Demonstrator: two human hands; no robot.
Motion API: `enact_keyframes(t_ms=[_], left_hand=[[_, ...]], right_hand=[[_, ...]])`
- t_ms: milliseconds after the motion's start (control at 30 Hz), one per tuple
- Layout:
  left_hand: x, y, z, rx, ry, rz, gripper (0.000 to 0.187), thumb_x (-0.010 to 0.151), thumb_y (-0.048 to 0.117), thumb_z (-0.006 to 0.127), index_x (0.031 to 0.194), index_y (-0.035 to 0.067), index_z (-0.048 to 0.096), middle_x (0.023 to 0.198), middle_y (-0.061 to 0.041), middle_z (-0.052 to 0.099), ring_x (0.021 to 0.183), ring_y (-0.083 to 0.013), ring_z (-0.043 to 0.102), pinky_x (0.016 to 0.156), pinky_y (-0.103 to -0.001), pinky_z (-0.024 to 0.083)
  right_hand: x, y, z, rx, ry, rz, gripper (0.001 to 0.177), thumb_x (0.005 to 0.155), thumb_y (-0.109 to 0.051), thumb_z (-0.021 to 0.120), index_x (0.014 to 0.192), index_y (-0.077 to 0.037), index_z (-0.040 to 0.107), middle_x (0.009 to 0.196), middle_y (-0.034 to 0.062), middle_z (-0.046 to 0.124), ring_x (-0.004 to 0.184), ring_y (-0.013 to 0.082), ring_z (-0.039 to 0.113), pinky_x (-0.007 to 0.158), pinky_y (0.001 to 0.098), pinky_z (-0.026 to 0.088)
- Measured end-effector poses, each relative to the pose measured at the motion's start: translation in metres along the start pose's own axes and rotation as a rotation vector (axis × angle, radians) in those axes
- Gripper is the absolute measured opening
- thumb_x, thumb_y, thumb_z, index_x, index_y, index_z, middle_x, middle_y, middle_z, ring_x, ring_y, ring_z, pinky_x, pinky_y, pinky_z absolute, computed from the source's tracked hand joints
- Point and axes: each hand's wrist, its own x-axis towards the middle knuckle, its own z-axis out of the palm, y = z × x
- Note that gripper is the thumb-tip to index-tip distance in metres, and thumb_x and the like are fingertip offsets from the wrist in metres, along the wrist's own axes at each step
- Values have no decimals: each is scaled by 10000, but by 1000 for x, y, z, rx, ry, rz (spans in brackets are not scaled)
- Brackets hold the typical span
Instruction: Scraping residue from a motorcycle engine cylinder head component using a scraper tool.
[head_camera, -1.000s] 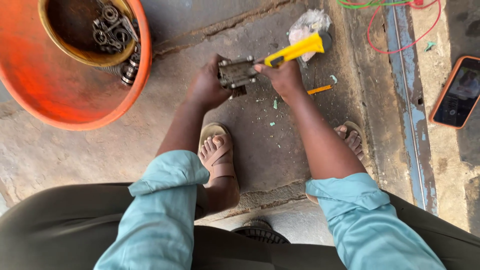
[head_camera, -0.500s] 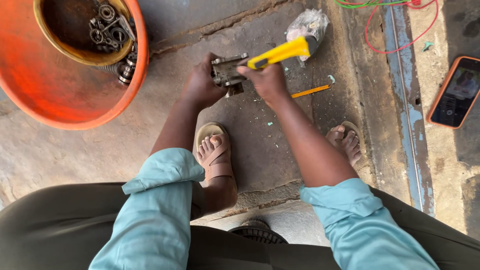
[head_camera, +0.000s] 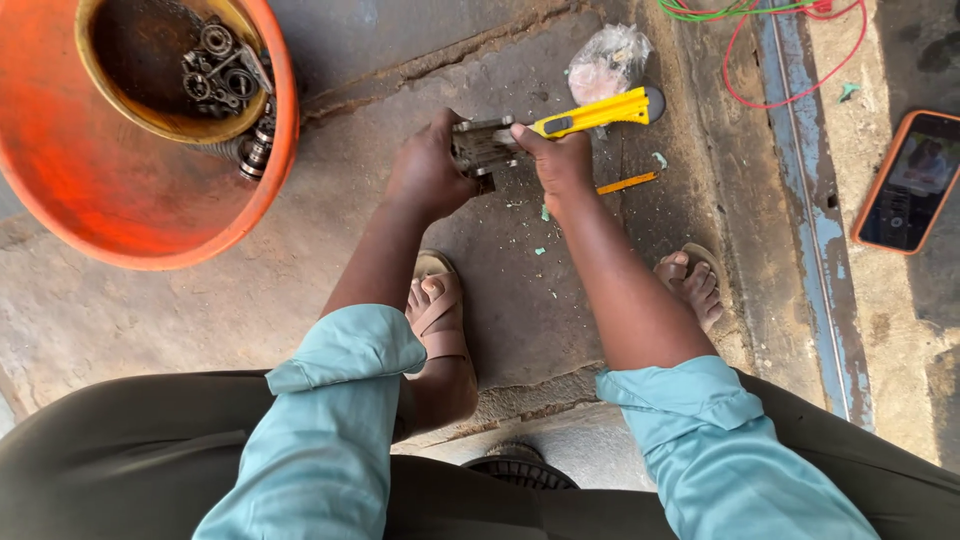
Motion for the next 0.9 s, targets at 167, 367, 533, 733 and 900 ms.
enact_keyframes(t_ms=[167,367,533,733,900], left_hand=[[-1,-7,1,-21,81,103,764,609,335,993,1192,93,562,1063,-173,745,992,-390,722,821,-485,575],[0,-1,-2,-10,10,84,732,651,311,968,1211,99,547,1039,-175,743,968,-385,731,818,-488,579],[5,1,-2,76,5,53,698,691,284,945,1221,96,532,1061,-183,745,979,-388,732,837,-494,587],[4,-3,2,44,6,118,773,623,337,996,1192,94,531,1048,-189,731,980,-379,722,854,-477,584],[9,-9,5,21,14,112,768,619,285,988,1206,85,535,1059,-189,726,976,-375,726,825,-479,588]], right_hand=[[-4,0,1,25,-2,5,207,794,-98,878,936,-50,734,908,23,751,831,133,706,817,288,547],[-7,-2,4,-6,64,-60,206,813,-100,875,955,-27,744,918,42,765,838,142,719,797,288,555],[-38,-52,39,-401,102,-144,196,857,-159,852,991,-47,763,927,55,778,831,154,737,795,311,570],[0,1,-4,-448,295,-46,333,804,-233,857,1029,-67,675,977,39,777,885,164,774,804,327,612],[-39,-36,30,-778,265,-351,277,841,-226,904,974,-51,735,909,78,780,861,245,729,882,478,435]])
